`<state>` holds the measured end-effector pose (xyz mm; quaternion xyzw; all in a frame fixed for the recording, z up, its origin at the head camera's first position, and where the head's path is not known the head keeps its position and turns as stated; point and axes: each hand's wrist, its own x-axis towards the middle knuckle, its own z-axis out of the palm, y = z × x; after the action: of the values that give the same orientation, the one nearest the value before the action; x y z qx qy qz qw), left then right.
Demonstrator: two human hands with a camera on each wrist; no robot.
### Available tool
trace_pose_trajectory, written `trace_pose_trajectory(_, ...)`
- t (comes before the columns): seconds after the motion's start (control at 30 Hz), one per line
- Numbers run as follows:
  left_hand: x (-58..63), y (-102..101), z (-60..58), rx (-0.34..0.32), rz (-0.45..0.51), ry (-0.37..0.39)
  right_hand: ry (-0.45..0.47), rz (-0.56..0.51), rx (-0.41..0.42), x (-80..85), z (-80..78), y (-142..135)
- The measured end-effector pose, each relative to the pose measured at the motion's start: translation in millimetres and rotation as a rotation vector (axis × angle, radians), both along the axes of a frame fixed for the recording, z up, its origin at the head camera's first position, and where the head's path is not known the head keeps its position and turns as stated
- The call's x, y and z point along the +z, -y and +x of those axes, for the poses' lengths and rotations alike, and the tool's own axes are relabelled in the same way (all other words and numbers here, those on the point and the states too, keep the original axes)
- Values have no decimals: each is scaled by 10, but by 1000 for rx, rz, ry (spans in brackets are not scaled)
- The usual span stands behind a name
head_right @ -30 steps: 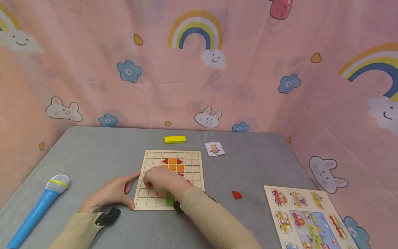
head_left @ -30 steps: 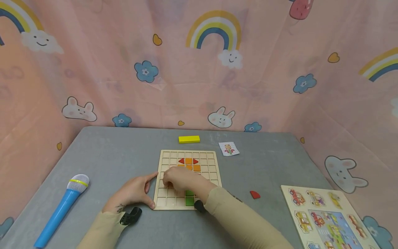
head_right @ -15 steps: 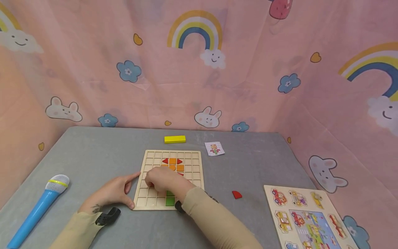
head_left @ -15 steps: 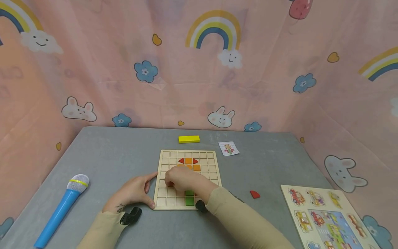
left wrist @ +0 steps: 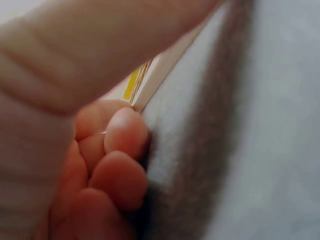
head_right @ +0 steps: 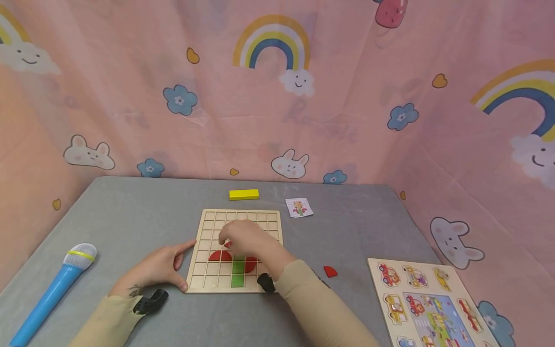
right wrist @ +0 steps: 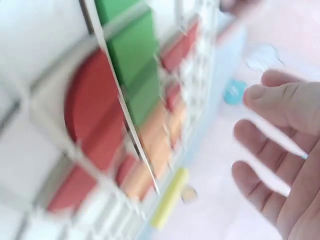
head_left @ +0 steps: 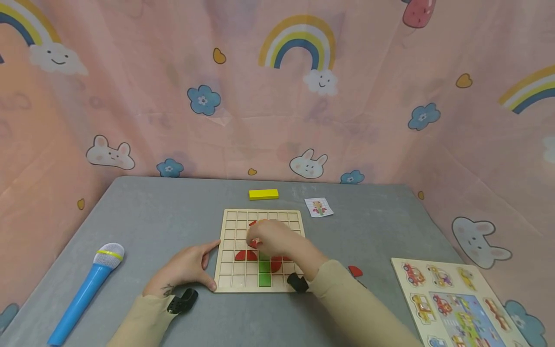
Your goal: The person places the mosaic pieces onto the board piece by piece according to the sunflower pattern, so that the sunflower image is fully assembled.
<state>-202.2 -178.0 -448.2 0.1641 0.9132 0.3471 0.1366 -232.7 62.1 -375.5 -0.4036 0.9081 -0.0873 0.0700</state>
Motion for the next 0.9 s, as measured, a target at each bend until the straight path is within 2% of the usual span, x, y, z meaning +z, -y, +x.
trace_pose_trajectory(0.07, 1, -9, -2, 7, 3, 8, 0, -43, -93, 91, 22, -174)
trace_pose_trajectory(0.17, -1, -12, -6, 10, 5, 14, -5, -78, -275, 181, 54, -464)
trace_pose_trajectory(0.3, -9, -2, -6, 2, 5, 10, -7, -39, -484, 203, 93, -877)
trace_pose_trajectory(0.43, -19, 2, -9, 4, 1, 7, 48, 36, -627, 138, 196, -1239)
trace_pose_trajectory(0.57, -31, 8, -15, 11, -3, 2, 101, 152, -731, 46, 367, -1455)
trace_pose_trajectory(0.67, -40, 13, -16, 8, -7, -7, 129, 230, -766, -40, 462, -1534)
trace_pose_trajectory(0.77, -43, 12, -12, 3, -15, -11, 166, 272, -798, -120, 502, -1560)
trace_pose_trajectory(0.9, -38, 0, -6, 5, -21, -9, 166, 301, -815, -195, 511, -1562)
